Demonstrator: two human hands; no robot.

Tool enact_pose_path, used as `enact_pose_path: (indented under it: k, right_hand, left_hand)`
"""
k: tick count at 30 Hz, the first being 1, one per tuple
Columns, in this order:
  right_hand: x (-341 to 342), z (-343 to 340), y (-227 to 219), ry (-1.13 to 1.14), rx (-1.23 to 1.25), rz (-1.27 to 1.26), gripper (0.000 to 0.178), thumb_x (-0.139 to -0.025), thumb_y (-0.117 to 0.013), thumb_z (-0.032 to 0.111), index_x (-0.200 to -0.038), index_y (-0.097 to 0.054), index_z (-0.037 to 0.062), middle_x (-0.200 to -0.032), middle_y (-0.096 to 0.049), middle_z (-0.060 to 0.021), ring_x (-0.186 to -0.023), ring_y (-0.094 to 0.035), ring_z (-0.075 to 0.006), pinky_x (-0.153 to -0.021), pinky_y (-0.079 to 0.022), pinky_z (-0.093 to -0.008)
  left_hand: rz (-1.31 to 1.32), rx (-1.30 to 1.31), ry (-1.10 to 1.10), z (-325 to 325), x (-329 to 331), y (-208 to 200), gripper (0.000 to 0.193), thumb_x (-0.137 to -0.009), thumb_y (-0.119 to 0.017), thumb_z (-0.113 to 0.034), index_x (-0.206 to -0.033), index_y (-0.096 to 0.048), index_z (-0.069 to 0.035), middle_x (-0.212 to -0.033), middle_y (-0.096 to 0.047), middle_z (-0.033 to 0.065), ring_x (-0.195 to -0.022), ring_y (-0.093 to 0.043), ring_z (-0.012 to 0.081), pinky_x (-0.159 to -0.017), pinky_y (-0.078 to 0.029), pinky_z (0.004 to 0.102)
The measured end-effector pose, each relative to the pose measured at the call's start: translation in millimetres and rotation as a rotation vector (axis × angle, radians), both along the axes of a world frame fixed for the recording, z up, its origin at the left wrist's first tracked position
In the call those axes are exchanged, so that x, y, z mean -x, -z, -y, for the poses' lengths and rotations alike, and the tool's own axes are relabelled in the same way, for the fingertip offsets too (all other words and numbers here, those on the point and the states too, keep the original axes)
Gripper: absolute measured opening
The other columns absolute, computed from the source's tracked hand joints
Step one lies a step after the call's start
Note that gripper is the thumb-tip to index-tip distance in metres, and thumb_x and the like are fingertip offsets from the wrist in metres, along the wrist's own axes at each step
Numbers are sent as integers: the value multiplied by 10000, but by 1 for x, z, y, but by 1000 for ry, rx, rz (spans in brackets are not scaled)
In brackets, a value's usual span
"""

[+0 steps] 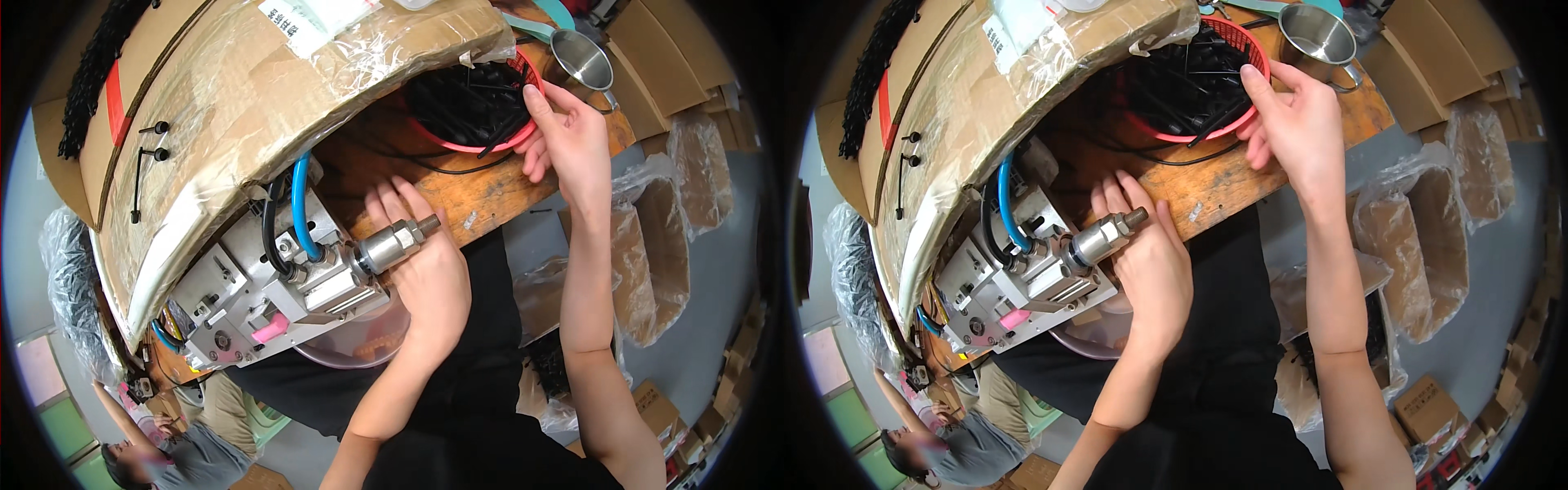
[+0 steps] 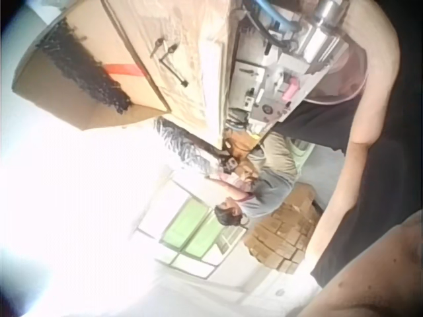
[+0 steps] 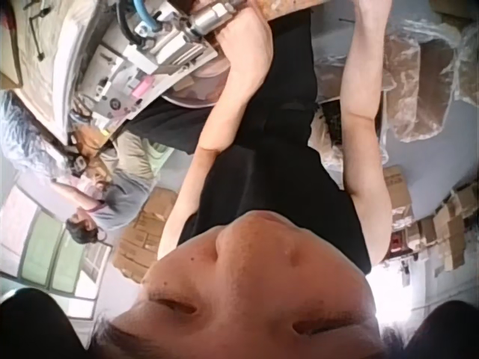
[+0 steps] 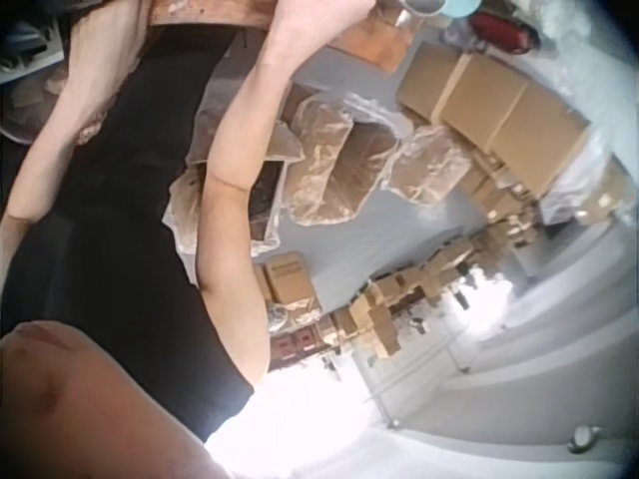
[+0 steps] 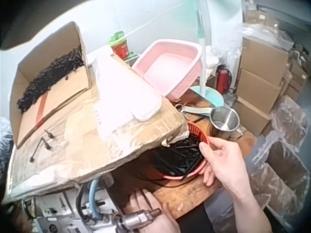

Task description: The person assembles black cable ties by inserting the head into a pink fixture on a metal machine and pulling the tail through to secure it. They repeatedly pick up ties from a cardboard box, process them one by one, and place the finished items into a pink bowl.

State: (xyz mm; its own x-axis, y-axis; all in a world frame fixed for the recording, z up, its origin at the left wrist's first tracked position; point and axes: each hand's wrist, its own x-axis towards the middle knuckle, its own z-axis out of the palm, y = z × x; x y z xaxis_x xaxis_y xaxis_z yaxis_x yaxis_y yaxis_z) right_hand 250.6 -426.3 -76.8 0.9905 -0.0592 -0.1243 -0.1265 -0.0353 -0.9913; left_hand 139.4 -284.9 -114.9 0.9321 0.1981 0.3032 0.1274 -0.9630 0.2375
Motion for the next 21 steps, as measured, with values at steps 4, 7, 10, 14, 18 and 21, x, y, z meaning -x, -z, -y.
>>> enact_pose_path:
  k: [4,7,10,14,18,21]
  right_hand:
    - [38,-16,-13,214,735,356,335,-930,-626,162,-1221,-610,-4,-633,-627,-69,-496,-579,-103,-474,-458,-272]
    - [67,-46,-19,-64,673,678,293,-899,-608,50,-1190,-629,22,-745,-647,-103,-618,-622,-179,-596,-500,-320]
    - [56,-83,-7,-336,654,870,409,-712,-628,-36,-1119,-590,-40,-942,-606,-151,-927,-615,-297,-743,-529,-360]
    - [32,-112,-3,-375,624,838,412,-679,-584,-85,-1089,-559,-72,-968,-605,-210,-968,-597,-347,-797,-526,-392]
    - [20,-112,-14,-442,570,737,369,-672,-540,-102,-1040,-553,-88,-918,-619,-252,-906,-607,-418,-804,-522,-447]
    - [14,-110,8,-559,665,678,369,-683,-526,-92,-1049,-567,-89,-1039,-611,-275,-969,-597,-430,-844,-521,-443]
  left_hand:
    - [-45,133,85,-1,21,-3,490,-943,-527,-74,-1395,-384,49,-1429,-379,276,-1310,-379,450,-1069,-332,506]
    - [0,46,96,-13,29,4,555,-860,-591,-39,-1366,-397,82,-1414,-378,276,-1322,-367,468,-1015,-403,499]
    - [-235,180,213,-15,44,3,557,-776,-616,-15,-1310,-476,62,-1340,-447,247,-1274,-424,436,-927,-467,457]
    - [-16,125,350,-26,55,8,484,-712,-626,-5,-1191,-584,51,-1202,-571,173,-1109,-571,319,-790,-525,361]
    - [235,69,438,-38,52,9,366,-700,-626,-5,-1061,-654,46,-1084,-640,139,-990,-636,268,-752,-535,317]
    - [276,91,552,-46,56,7,291,-706,-621,-10,-986,-683,41,-1033,-658,135,-988,-652,271,-780,-539,311]
